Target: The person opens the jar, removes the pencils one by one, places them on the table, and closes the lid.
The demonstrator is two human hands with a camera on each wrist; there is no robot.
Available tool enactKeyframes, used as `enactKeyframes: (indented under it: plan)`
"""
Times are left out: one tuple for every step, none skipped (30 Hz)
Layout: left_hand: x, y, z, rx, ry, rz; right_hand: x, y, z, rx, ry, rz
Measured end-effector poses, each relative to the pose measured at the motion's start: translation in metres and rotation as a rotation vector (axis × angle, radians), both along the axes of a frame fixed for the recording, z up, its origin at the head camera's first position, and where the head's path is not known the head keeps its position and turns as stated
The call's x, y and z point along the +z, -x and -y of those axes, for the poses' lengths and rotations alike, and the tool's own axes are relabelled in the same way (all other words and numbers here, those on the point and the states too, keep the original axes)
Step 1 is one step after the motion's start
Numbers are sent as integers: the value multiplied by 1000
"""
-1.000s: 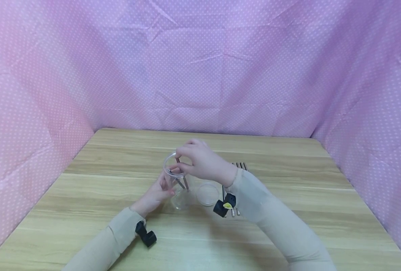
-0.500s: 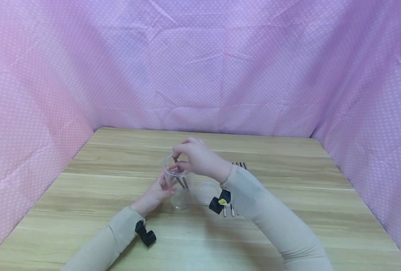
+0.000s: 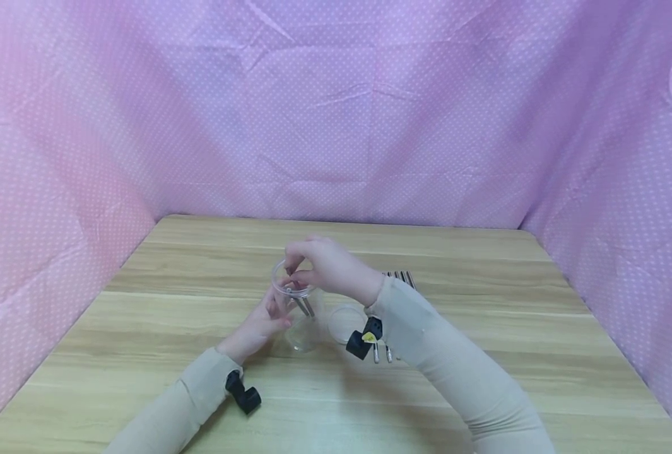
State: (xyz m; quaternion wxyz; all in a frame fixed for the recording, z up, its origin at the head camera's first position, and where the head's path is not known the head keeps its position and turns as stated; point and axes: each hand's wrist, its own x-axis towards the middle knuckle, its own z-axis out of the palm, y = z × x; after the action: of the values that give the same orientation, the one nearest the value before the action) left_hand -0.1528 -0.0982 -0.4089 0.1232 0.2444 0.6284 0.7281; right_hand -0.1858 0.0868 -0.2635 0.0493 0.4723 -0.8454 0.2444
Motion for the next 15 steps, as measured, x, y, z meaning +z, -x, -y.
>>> enactKeyframes:
  plan:
    - [0,0,0,2,1,2,0,0,0,2,3,-2]
    - [0,0,1,3,3,2,-1,0,1,3,6,-4]
    - [0,0,1,4,3,1,-1,1,1,4,9,-6]
    - [-1,0,1,1,3,-2,-1,1,1,6,13,-8]
    - [-1,0,1,0,4,-4,-1,1,1,8,16,-9]
    - [0,0,1,-1,7,-9,-1,1,2,9,19,-9]
    - [0,0,1,-2,7,-13,-1,1,2,11,23,-7]
    - [0,0,1,-4,7,-14,-2,2,2,12,27,-6]
    - [0,0,1,-5,8,-13,-2,2,2,12,33,-4]
    - [0,0,1,-7,6,-11,-2,3,2,12,40,-3]
    - [0,0,1,-6,7,-10,-3,3,1,13,50,-4]
    - [0,0,1,-6,10,-7,-4,3,1,15,65,-11]
    - [0,1,1,-8,10,-3,-5,4,1,20,85,-21]
    - [0,0,1,-8,15,3,-6,4,0,21,107,-29]
    - [0,0,1,-9,20,7,-6,4,0,22,133,-34]
